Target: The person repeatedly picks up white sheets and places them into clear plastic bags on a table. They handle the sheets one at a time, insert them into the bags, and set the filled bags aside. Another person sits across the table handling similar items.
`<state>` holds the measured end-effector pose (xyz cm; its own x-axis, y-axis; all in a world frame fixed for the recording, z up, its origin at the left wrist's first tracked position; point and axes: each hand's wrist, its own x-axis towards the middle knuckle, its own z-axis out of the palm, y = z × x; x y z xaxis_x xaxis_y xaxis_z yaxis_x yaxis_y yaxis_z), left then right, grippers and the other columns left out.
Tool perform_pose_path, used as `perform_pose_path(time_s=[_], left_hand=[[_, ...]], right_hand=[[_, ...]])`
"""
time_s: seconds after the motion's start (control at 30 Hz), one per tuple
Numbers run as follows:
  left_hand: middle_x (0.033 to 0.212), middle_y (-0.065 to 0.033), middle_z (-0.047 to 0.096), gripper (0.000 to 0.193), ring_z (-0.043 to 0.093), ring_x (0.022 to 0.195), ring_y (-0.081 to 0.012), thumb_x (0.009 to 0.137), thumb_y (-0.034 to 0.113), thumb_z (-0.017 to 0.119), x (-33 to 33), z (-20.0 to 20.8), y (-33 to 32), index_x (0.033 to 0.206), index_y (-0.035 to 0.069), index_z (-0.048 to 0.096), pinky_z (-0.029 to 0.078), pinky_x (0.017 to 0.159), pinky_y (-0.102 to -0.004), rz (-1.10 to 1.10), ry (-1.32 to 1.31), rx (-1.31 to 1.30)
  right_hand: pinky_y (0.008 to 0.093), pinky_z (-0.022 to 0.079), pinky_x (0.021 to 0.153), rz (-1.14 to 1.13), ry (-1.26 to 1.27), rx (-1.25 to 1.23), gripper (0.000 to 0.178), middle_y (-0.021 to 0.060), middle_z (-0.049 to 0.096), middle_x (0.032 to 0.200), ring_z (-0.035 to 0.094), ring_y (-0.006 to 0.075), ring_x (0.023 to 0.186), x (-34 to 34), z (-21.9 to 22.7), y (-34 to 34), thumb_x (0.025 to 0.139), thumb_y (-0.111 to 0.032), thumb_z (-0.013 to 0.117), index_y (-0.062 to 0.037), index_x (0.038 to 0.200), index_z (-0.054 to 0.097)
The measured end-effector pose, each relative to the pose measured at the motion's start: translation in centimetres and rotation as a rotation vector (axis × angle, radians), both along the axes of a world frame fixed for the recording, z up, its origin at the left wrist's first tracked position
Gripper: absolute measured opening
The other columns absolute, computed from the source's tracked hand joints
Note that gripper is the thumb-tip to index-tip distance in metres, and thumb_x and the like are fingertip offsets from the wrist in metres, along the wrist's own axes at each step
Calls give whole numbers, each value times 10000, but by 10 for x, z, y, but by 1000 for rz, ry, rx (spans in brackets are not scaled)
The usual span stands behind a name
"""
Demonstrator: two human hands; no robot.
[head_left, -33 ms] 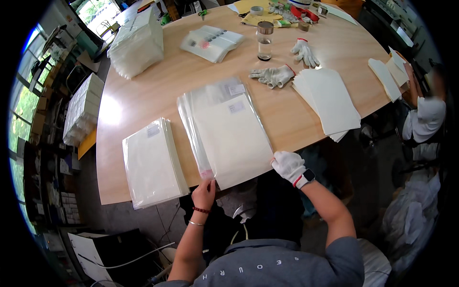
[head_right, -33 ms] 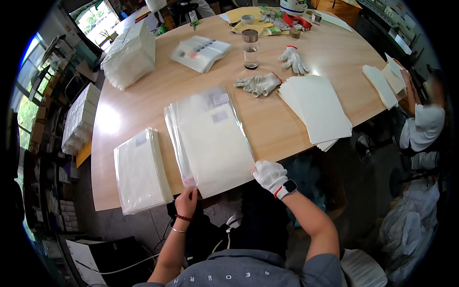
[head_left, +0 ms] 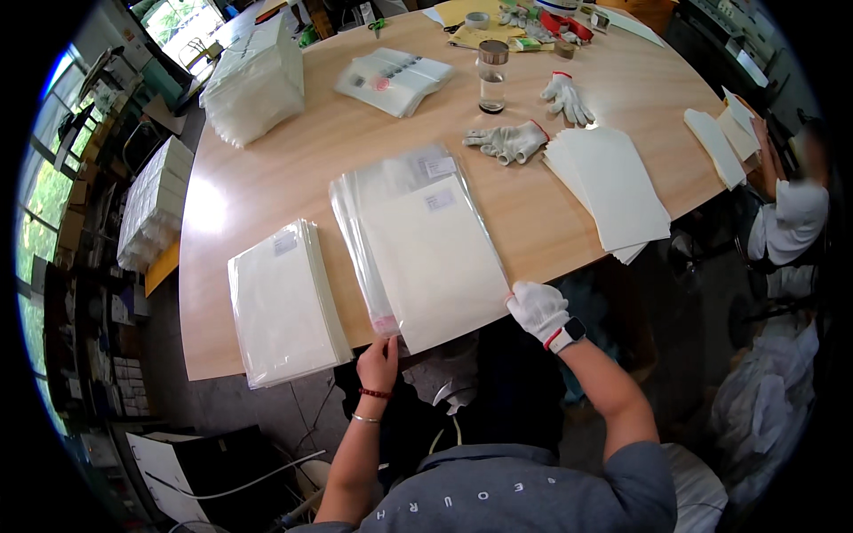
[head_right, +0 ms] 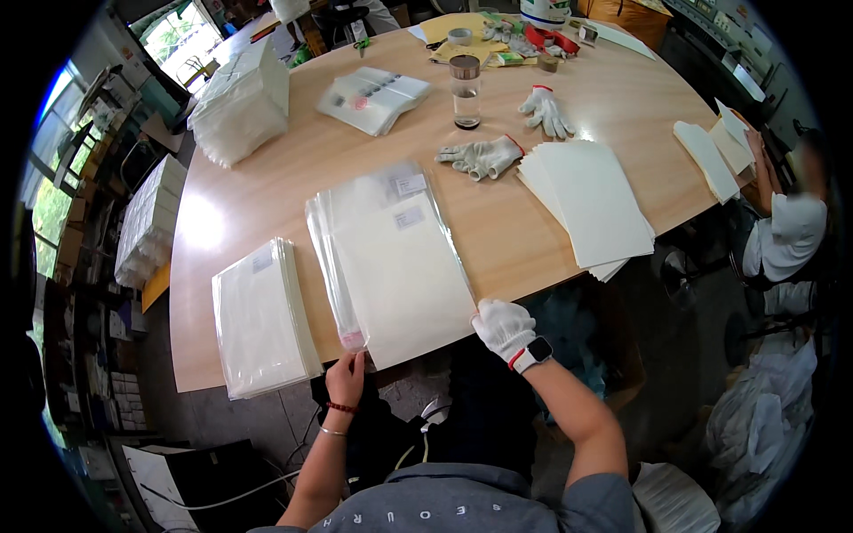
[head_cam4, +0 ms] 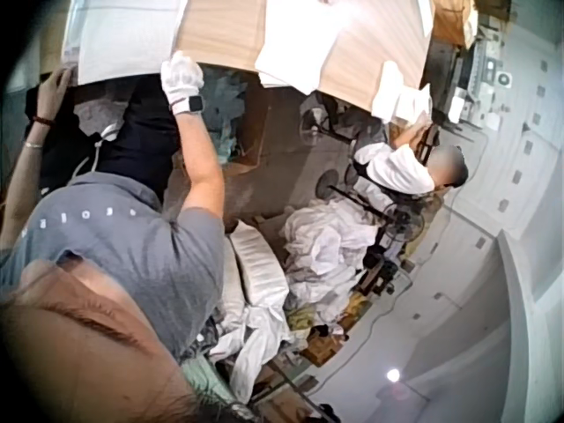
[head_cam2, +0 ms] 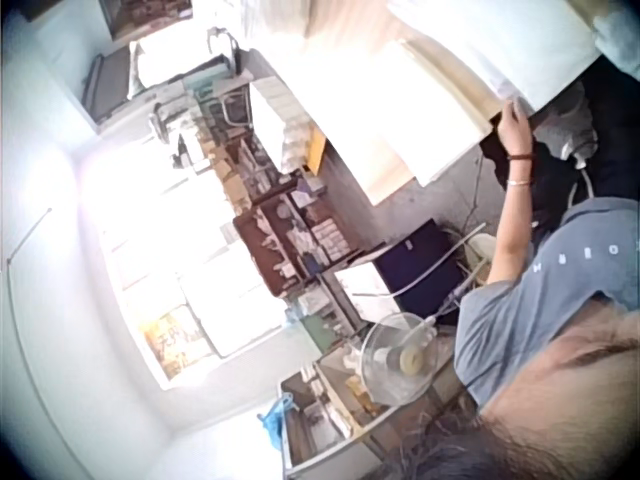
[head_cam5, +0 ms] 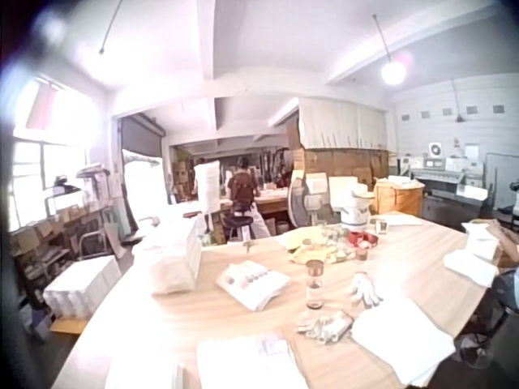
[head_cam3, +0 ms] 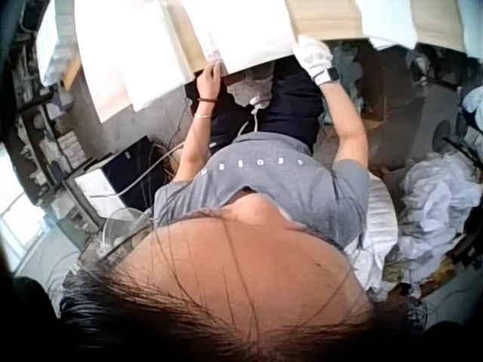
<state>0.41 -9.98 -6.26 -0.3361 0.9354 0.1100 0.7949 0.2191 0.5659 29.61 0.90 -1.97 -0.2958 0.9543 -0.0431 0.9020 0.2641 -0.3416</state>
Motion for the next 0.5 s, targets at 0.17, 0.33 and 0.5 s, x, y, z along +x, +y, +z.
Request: perform_pose_path(time_s=[0.17,0.33,0.5], left_hand=[[859,-35,595,277,593,650,-88,881,236,559,10,16,-7,1062,34,503,409,499,-181,99,-1330,-319],[775,-17,567,191,535,620,-73,856,149,596,-11,58,-7,974,26,510,419,515,-198,-121,-1167,-130],[803,9,536,157,521,664,-71,856,50,559,-107,89,-50,1008,49,520,456,554,-219,-192,-914,88]], right_hand=[[257,459,526,-346,834,-503,283,46,572,644,551,111,532,-1,1,-14,832,-143,569,46,1037,527],[205,441,590,-233,1097,-369,334,31,567,752,514,76,625,-20,-7,-39,839,-53,523,38,1159,498],[285,467,651,87,937,-118,218,112,587,809,586,203,708,-112,6,-51,790,-16,561,-4,1006,590]])
